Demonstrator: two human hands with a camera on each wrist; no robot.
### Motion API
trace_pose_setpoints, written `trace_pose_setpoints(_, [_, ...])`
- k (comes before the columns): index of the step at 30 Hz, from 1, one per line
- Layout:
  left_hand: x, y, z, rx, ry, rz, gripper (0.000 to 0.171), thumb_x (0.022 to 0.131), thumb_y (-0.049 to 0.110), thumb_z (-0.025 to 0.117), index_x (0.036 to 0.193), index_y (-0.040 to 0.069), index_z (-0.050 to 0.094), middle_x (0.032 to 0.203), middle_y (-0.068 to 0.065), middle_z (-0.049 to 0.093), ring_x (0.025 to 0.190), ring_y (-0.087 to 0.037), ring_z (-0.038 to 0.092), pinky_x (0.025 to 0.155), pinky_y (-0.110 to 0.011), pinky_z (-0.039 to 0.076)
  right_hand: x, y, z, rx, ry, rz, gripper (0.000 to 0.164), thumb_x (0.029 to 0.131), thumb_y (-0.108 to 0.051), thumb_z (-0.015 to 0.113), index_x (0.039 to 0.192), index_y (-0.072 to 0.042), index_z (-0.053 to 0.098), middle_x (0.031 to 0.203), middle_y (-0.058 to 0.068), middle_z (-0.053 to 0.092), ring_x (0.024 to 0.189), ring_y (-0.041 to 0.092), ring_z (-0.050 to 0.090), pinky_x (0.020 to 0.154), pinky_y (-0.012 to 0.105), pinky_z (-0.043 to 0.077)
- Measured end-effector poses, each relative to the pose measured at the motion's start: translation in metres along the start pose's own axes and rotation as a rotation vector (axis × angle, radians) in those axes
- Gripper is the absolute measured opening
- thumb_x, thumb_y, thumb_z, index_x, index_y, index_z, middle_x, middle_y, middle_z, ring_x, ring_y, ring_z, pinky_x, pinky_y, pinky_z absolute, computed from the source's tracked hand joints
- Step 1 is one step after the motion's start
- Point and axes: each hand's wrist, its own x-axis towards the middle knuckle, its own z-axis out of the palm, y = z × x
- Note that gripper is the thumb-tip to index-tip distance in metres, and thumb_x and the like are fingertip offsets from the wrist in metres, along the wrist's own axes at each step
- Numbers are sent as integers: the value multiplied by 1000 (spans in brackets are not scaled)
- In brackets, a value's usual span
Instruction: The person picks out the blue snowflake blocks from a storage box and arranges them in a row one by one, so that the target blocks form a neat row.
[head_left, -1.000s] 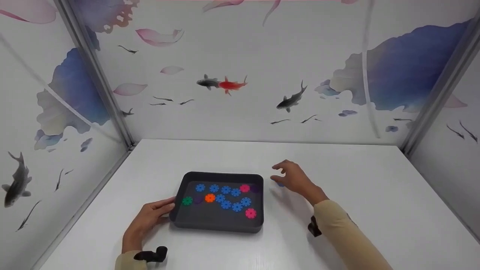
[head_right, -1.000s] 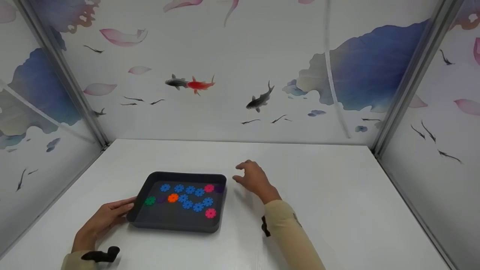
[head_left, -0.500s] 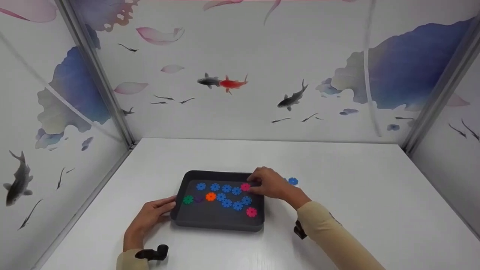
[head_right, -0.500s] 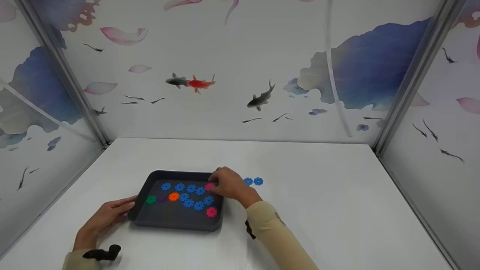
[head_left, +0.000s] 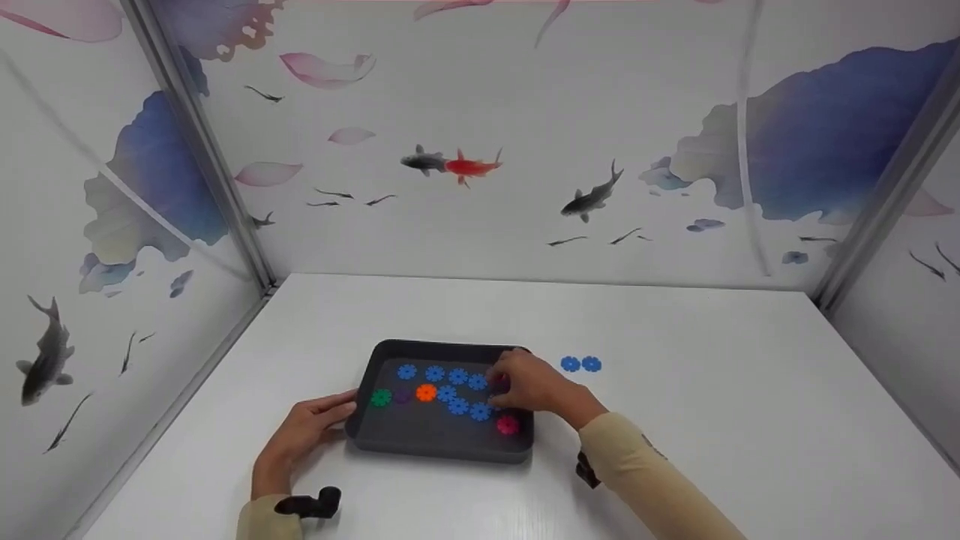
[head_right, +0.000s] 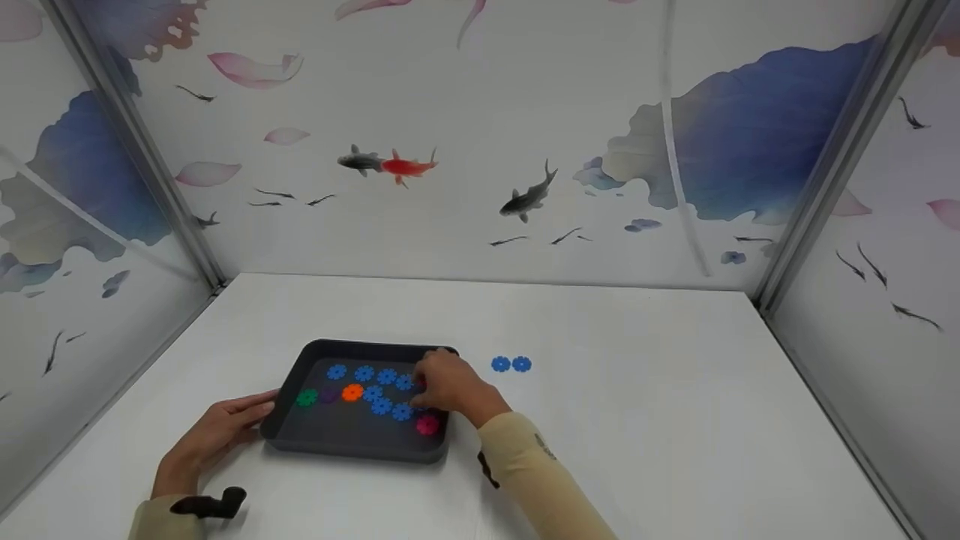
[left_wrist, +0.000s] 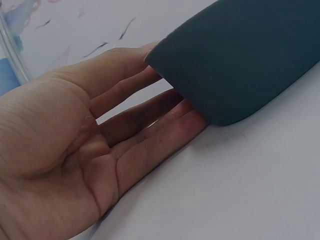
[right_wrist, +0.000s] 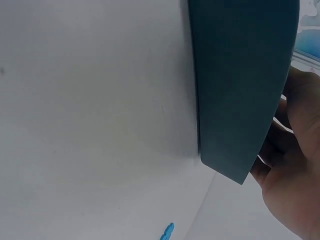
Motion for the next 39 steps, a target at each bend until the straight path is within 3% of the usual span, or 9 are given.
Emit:
trace_pose_setpoints(9, [0, 0, 0, -38, -31, 6, 57, 92, 32, 73, 140, 5, 58, 151, -20, 50, 124, -21, 63, 97, -35, 58, 1, 5, 4, -61, -11, -5, 34, 82, -33, 83, 107, -11, 76, 105, 4, 68, 97, 17, 53, 91, 39, 56])
trace_pose_setpoints(20, [3, 0, -2, -29, -27, 10, 58, 92, 35, 73, 140, 5, 58, 150, -19, 50, 125, -21, 63, 98, -36, 58, 2, 5, 0, -7, -69, 53, 35, 84, -30, 82, 112, -10, 75, 108, 5, 65, 100, 18, 54, 97, 40, 55])
trace_pose_setpoints(28, [2, 0, -1, 0, -8, 5, 57, 92, 37, 73, 139, 7, 60, 150, -19, 51, 127, -25, 61, 98, -37, 58, 3, 5, 0, -1, -100, 54, 28, 86, -30, 81, 106, -11, 76, 101, 2, 68, 93, 14, 54, 88, 35, 58])
trace_pose_setpoints(33, [1, 0, -3, 0, -31, 34, 58, 94, 35, 71, 141, 4, 57, 152, -21, 48, 126, -22, 62, 98, -35, 58, 5, 5, 4, -19, -73, 13, 25, 84, -25, 81, 103, -10, 77, 96, 2, 70, 90, 14, 53, 81, 32, 57])
trace_pose_setpoints(39, [-1, -1, -5, -7, -43, 33, 58, 94, 34, 71, 141, 4, 56, 152, -21, 47, 121, -17, 64, 97, -32, 58, 6, 4, 10, -54, -43, 21, 25, 81, -25, 82, 101, -11, 77, 93, 1, 69, 88, 14, 50, 78, 31, 53])
